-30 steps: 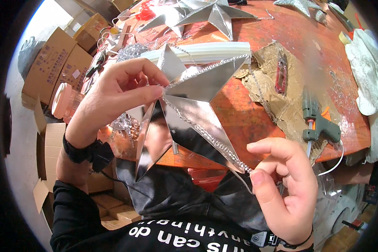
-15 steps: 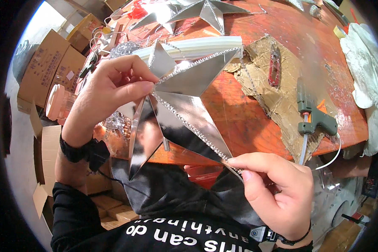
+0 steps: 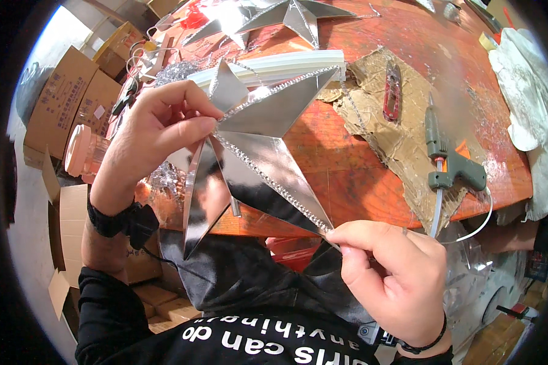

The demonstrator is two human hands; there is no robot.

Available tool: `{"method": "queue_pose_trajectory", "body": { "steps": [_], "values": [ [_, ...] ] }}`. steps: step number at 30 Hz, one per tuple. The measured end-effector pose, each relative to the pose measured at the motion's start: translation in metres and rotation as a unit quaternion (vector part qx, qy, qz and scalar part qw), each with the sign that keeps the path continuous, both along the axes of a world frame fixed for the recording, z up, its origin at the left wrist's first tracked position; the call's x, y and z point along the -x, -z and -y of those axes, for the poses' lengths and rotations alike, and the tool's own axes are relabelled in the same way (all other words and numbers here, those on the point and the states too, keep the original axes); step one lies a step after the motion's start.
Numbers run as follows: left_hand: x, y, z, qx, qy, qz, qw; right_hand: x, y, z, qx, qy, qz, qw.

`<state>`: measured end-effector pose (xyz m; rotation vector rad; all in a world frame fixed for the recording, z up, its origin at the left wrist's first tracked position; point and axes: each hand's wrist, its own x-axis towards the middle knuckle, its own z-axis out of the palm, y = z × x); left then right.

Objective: The person uses a hot glue gun to apply adhesive to the edges of a silver, star-shaped decoration. They then press a silver beaded chain onto the glued edges to secure it. The person repeats this process along the star's perimeter, handling the star and the chain with their hands while working at a cluttered table.

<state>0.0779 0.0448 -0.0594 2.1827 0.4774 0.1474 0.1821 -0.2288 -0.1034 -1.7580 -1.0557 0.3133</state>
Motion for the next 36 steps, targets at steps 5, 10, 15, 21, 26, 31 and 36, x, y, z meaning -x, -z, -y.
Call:
{"method": "queue_pose_trajectory", "body": {
  "steps": [5,10,15,21,26,31,36],
  "values": [
    [-0.001,0.001,0.000,0.006,0.002,0.005,1.000,0.000,0.001,0.001,-0.006,-0.004,0.057,0.998],
    [0.001,0.001,-0.001,-0.018,0.003,0.004,1.000,0.004,0.002,0.002,0.008,0.021,-0.039,0.999],
    [0.000,0.001,0.000,-0.005,0.007,0.005,1.000,0.004,0.008,0.003,0.001,0.015,-0.091,0.996],
    [0.002,0.003,-0.002,0.009,0.007,0.013,1.000,0.002,0.012,0.003,-0.027,0.021,-0.223,0.974],
    [0.003,0.005,-0.001,0.026,0.001,0.009,1.000,0.000,0.015,0.004,-0.053,0.014,-0.284,0.957],
    [0.002,0.004,0.000,0.048,0.003,0.011,0.999,0.000,0.016,0.002,-0.059,0.013,-0.267,0.962],
    [0.004,0.006,0.000,0.047,0.003,0.022,0.999,-0.003,0.022,0.004,-0.061,-0.016,-0.295,0.953]
  ]
}}
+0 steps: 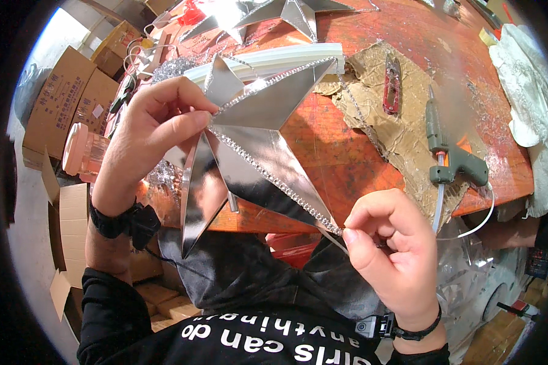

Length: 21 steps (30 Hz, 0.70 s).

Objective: The person uses a hot glue gun to apply adhesive to the edges of a silver, star-shaped decoration. They then press a silver beaded chain onto the glued edges to secure it. The person repeats this process along the star's perimeter, handling the star and the chain with their hands while working at a cluttered table.

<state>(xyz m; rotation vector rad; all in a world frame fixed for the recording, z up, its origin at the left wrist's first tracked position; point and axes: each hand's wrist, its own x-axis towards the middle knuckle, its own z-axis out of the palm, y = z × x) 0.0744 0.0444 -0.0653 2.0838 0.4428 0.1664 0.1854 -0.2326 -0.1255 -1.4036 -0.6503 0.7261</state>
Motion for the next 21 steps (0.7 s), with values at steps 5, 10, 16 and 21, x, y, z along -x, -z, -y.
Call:
{"method": "queue_pose_trajectory", "body": {
  "steps": [5,10,16,21],
  "values": [
    [0.001,0.001,-0.001,0.010,-0.002,0.011,1.000,0.004,0.006,-0.001,0.000,0.000,0.046,0.999],
    [0.003,0.004,0.004,0.025,-0.036,0.019,0.999,-0.005,0.009,-0.006,-0.017,0.096,0.410,0.907],
    [0.011,0.002,0.012,0.095,-0.089,0.010,0.991,0.006,-0.021,-0.016,0.115,0.104,0.611,0.776],
    [0.011,0.001,0.022,0.112,-0.099,0.031,0.988,0.009,-0.031,-0.030,0.179,0.104,0.646,0.735]
  ]
}}
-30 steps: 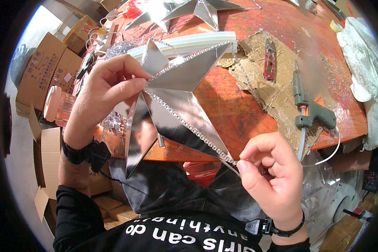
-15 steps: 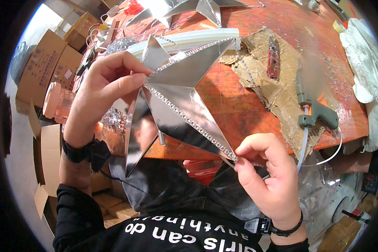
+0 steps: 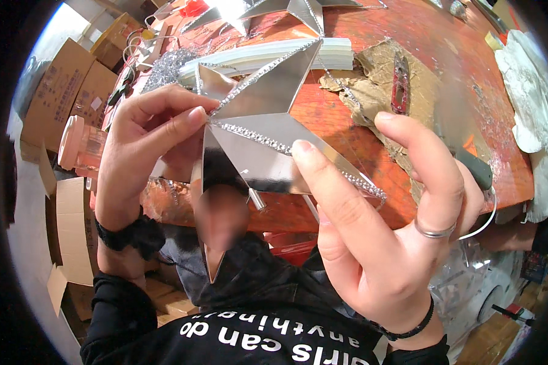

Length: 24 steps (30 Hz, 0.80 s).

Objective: The person uses a hot glue gun to apply adhesive to the edges of a silver, star-shaped decoration. They then press a silver beaded chain onto the glued edges to secure it. The person repeats this process along the star's perimeter, handling the star and the chain with their hands while working at a cluttered table.

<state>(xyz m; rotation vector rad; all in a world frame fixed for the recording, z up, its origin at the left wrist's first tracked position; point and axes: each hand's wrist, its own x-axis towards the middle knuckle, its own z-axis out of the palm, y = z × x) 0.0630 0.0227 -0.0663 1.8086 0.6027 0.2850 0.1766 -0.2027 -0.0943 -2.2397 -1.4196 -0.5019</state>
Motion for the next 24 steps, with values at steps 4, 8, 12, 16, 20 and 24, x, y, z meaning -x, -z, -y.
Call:
{"method": "queue_pose_trajectory", "body": {
  "steps": [4,8,12,16,20,24],
  "values": [
    [0.002,0.006,-0.003,-0.082,0.019,0.010,0.996,0.001,0.001,-0.007,0.015,0.005,0.009,1.000],
    [0.006,0.004,-0.003,-0.066,0.021,0.018,0.997,0.003,0.000,-0.009,0.025,0.004,0.005,1.000],
    [0.006,0.002,0.009,-0.038,-0.037,0.018,0.998,0.002,0.007,-0.007,0.000,-0.011,-0.038,0.999],
    [0.008,0.007,0.010,-0.041,-0.051,0.087,0.994,0.000,0.008,-0.006,-0.010,-0.013,-0.063,0.998],
    [0.016,0.016,0.000,-0.170,0.018,0.108,0.979,0.000,0.008,-0.007,-0.002,-0.016,-0.063,0.998],
    [0.017,0.022,0.007,-0.266,0.004,0.129,0.955,0.000,0.009,-0.007,-0.011,-0.019,-0.056,0.998]
  ]
}}
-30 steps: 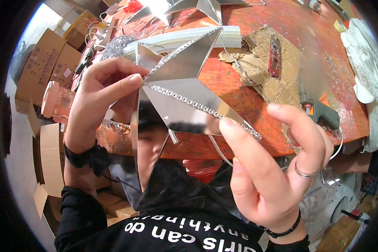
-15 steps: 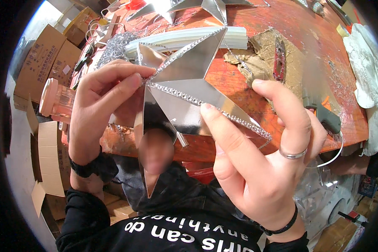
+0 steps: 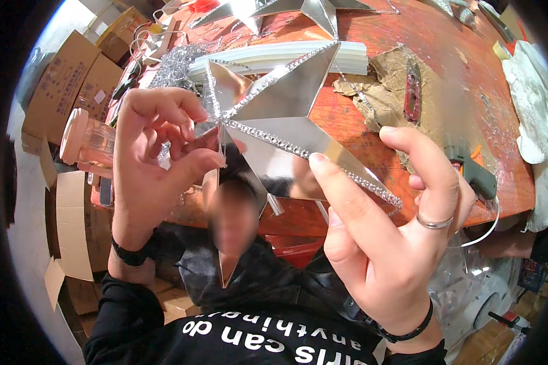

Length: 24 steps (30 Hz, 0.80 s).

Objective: The person uses a hot glue gun to apply adhesive to the edges of a silver, star-shaped decoration. They then press a silver beaded chain onto the glued edges to secure it. The person repeats this process along the star's perimeter, handling the star and the chain with their hands while working at a cluttered table.

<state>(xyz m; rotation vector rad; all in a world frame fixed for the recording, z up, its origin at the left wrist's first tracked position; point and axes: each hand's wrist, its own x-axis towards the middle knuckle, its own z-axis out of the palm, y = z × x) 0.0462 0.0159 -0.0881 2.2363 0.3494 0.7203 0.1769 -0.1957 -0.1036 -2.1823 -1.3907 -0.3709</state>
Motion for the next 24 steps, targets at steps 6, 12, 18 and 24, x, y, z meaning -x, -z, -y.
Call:
{"method": "queue_pose_trajectory", "body": {
  "steps": [6,12,18,24],
  "values": [
    [-0.002,0.007,-0.007,-0.048,0.097,0.023,0.994,0.000,0.003,-0.001,-0.009,0.003,0.027,1.000],
    [-0.001,0.007,-0.011,-0.151,0.114,0.014,0.982,0.001,-0.002,0.001,0.002,0.014,0.045,0.999],
    [-0.002,0.009,-0.010,-0.091,0.117,0.021,0.989,0.004,-0.003,0.005,0.000,0.028,0.045,0.999],
    [0.003,0.017,-0.014,-0.014,0.133,0.060,0.989,-0.002,-0.006,0.023,-0.048,0.046,0.035,0.997]
  ]
}}
